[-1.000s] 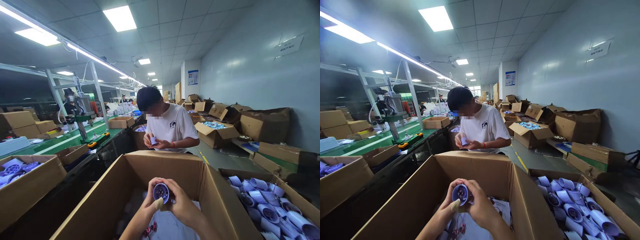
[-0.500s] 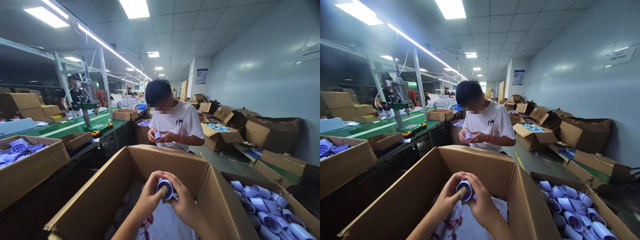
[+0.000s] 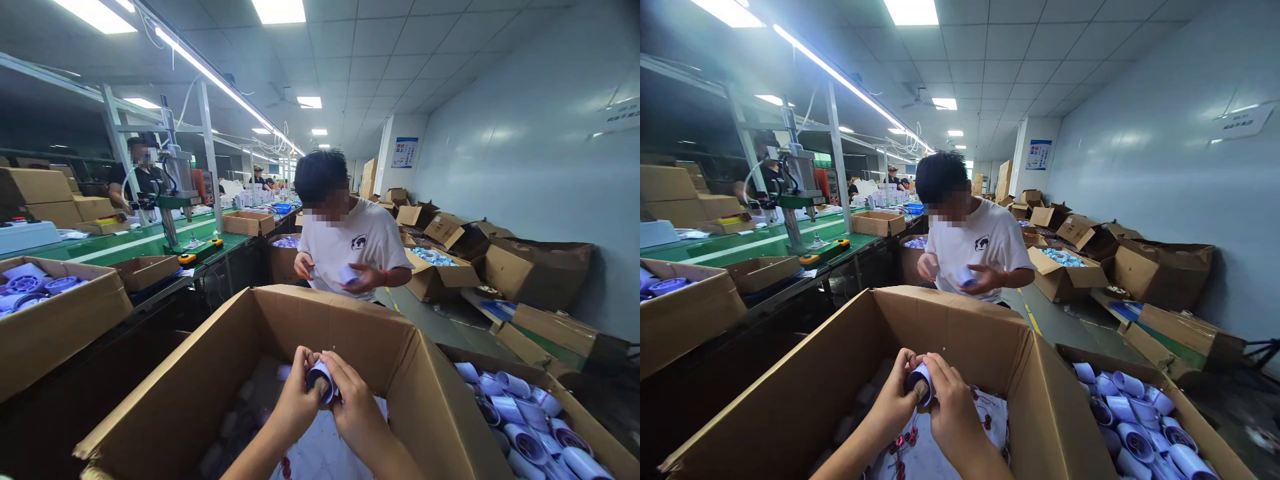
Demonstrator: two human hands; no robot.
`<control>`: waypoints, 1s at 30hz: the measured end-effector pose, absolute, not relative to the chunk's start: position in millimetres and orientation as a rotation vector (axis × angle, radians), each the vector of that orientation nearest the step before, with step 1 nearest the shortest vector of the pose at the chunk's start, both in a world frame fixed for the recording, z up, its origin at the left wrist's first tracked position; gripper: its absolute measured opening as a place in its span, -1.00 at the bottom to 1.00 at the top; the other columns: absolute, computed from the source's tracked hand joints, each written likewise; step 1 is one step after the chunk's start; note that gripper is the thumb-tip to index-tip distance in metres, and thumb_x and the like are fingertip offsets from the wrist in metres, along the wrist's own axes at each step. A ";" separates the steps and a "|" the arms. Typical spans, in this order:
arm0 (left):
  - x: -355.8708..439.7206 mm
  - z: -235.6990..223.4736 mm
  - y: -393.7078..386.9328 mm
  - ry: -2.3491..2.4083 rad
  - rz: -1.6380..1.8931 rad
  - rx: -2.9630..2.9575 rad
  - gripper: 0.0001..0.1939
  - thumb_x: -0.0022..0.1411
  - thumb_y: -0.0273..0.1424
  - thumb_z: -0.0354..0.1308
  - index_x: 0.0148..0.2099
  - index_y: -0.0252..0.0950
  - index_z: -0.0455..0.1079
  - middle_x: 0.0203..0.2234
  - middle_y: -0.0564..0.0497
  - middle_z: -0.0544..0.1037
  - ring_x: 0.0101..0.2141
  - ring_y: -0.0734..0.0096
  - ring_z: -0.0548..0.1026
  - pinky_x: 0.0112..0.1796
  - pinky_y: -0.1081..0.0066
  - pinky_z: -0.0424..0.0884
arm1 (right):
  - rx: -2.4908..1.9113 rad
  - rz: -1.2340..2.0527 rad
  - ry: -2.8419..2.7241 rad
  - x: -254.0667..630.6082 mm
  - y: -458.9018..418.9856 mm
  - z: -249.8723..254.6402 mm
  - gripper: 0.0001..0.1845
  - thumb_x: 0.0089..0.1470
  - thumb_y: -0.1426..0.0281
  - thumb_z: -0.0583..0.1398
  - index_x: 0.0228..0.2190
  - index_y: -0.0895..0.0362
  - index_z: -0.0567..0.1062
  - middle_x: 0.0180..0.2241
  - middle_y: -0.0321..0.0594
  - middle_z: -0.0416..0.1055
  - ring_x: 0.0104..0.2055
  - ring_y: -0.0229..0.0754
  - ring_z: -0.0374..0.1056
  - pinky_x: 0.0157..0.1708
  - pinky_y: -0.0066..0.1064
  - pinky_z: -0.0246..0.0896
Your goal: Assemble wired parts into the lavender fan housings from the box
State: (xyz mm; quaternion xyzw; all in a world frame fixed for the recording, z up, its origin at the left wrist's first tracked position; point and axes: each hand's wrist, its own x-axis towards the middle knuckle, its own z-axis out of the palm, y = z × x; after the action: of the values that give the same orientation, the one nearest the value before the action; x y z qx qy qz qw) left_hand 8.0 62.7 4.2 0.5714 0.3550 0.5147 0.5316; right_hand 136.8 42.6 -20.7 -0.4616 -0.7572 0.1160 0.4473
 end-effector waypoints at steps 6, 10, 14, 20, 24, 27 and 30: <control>3.7 5.2 71.1 0.775 1.162 1.248 -0.71 -0.26 -0.51 0.09 -0.49 -0.22 0.01 -0.60 0.21 0.17 -0.52 0.56 0.11 -0.52 0.58 0.13 | -1.177 0.370 -1.883 135.2 39.8 -14.0 -0.17 -0.30 0.76 0.03 0.07 0.07 0.36 0.10 -0.15 0.35 0.13 -0.04 0.27 0.13 -0.08 0.20; -1.5 2.9 75.9 0.764 1.107 1.201 -0.66 -0.30 -0.46 0.18 -0.51 -0.22 0.02 -0.63 0.22 0.19 -0.55 0.58 0.10 -0.57 0.58 0.11 | -1.186 0.396 -1.880 131.5 35.8 -7.4 -0.19 -0.29 0.75 0.06 0.06 0.09 0.37 0.09 -0.14 0.36 0.10 -0.05 0.30 0.12 -0.13 0.20; -4.6 0.9 75.0 0.777 1.217 1.239 -0.61 -0.29 -0.38 0.31 -0.54 -0.24 0.08 -0.66 0.21 0.19 -0.57 0.57 0.15 -0.56 0.55 0.16 | -1.206 0.399 -1.888 125.9 31.1 3.1 -0.26 -0.25 0.71 0.12 0.03 0.07 0.39 0.04 -0.17 0.40 0.05 -0.08 0.32 0.08 -0.22 0.22; -7.0 6.9 81.7 0.632 1.100 1.070 -0.35 -0.40 -0.08 0.46 -0.26 -0.15 0.26 -0.44 0.06 0.50 -0.44 0.25 0.45 -0.46 0.30 0.39 | -1.289 0.264 -1.944 130.6 22.5 42.9 -0.34 -0.23 0.63 0.21 -0.01 0.08 0.38 0.02 -0.18 0.39 0.02 -0.08 0.30 0.03 -0.29 0.22; -8.1 -0.9 91.1 0.656 1.163 0.954 -0.42 -0.26 0.09 0.35 -0.22 -0.03 0.29 -0.26 0.13 0.58 -0.22 0.16 0.49 -0.27 0.22 0.45 | -1.494 0.198 -1.739 182.2 3.6 60.9 -0.44 -0.27 0.48 0.32 -0.12 0.11 0.43 -0.11 -0.15 0.47 -0.04 -0.02 0.33 -0.04 -0.23 0.25; -10.6 -1.8 96.6 0.770 1.137 0.979 -0.51 -0.22 0.04 0.36 -0.32 -0.11 0.35 -0.35 0.12 0.58 -0.31 0.26 0.48 -0.37 0.32 0.45 | -1.711 0.310 -1.446 251.5 -19.7 47.3 -0.44 -0.20 0.41 0.31 -0.07 0.11 0.41 -0.12 -0.17 0.50 -0.10 -0.11 0.42 -0.07 -0.35 0.30; -10.7 10.1 94.5 0.818 1.147 1.076 -0.52 -0.23 -0.02 0.38 -0.40 -0.26 0.37 -0.51 0.06 0.49 -0.48 0.38 0.43 -0.49 0.43 0.39 | -2.107 0.136 -1.024 322.0 -42.1 24.6 -0.64 -0.01 0.29 0.16 -0.17 0.17 0.48 -0.23 -0.09 0.55 -0.19 -0.08 0.48 -0.20 -0.36 0.36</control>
State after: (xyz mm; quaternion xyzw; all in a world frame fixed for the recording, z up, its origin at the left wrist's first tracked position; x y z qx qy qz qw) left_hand -10.7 94.5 10.1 0.4701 0.3573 0.5015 0.6323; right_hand 322.0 -42.1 24.6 -0.8277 -0.4025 0.0535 0.3872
